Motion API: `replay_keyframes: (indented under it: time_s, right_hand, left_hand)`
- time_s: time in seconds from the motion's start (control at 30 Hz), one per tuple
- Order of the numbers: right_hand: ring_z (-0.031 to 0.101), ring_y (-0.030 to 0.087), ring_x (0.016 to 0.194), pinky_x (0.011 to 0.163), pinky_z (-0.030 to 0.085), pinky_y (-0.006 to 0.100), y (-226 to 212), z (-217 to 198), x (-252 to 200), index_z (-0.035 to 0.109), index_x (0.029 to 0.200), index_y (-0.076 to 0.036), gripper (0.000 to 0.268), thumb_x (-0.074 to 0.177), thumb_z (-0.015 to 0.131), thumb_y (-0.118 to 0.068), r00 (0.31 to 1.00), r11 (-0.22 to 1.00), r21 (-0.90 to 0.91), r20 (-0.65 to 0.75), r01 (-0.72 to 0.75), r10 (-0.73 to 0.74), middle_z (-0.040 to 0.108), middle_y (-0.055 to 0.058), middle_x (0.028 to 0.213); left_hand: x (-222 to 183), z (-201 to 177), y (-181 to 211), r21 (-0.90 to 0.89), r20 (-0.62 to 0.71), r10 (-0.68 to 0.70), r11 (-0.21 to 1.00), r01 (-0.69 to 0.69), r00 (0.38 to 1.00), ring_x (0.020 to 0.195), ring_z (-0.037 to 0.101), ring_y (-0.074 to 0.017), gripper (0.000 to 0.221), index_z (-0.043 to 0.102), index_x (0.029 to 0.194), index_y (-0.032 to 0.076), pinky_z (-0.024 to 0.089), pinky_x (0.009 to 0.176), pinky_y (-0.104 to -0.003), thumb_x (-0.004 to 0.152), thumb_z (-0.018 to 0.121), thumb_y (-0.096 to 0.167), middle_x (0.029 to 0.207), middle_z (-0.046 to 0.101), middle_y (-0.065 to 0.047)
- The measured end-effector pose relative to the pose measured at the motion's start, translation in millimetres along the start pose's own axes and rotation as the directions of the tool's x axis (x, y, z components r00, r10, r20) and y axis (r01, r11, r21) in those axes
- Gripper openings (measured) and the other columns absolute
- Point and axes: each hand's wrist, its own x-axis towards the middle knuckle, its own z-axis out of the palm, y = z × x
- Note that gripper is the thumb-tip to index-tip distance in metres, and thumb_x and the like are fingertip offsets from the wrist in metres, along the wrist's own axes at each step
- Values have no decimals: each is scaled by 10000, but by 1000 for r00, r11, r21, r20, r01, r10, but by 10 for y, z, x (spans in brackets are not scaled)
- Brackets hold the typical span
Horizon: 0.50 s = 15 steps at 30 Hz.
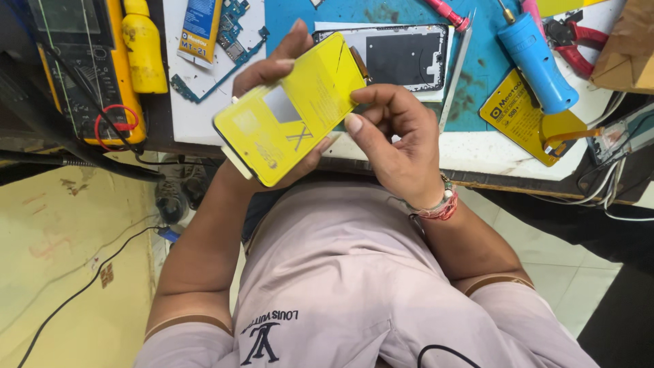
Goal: The person removes a protective film from a smartphone screen, then uses a metal tool to pry and separate the screen from the phone's frame. They apply adhesive from a tube to the frame and reposition the screen assembly.
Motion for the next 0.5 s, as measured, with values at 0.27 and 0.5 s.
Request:
replay_keyframes:
  time_s: [0.27, 0.5]
  right_hand:
    - [662, 30, 828, 735, 511, 187, -149, 30, -57, 621, 1144, 53, 182, 1015, 652, -72, 983, 966, 195, 103, -169, 151, 731, 13, 941]
    - [478, 28, 613, 554, 365, 195, -233, 28, -72, 619, 1232, 52, 306, 983, 735, -84, 1000, 974, -228, -24, -9, 4, 611, 11, 762]
  left_hand:
    - [42, 50, 58, 174, 105, 25, 984, -43, 994, 1555, 331, -294, 756, 363, 1471, 188, 366, 1258, -391, 952, 888, 27, 1656, 323, -194]
    - [117, 86, 94, 261, 149, 115, 953, -151, 982, 1561, 341, -333, 751, 379, 1427, 155, 326, 1270, -439, 917, 920, 42, 1641, 369, -194]
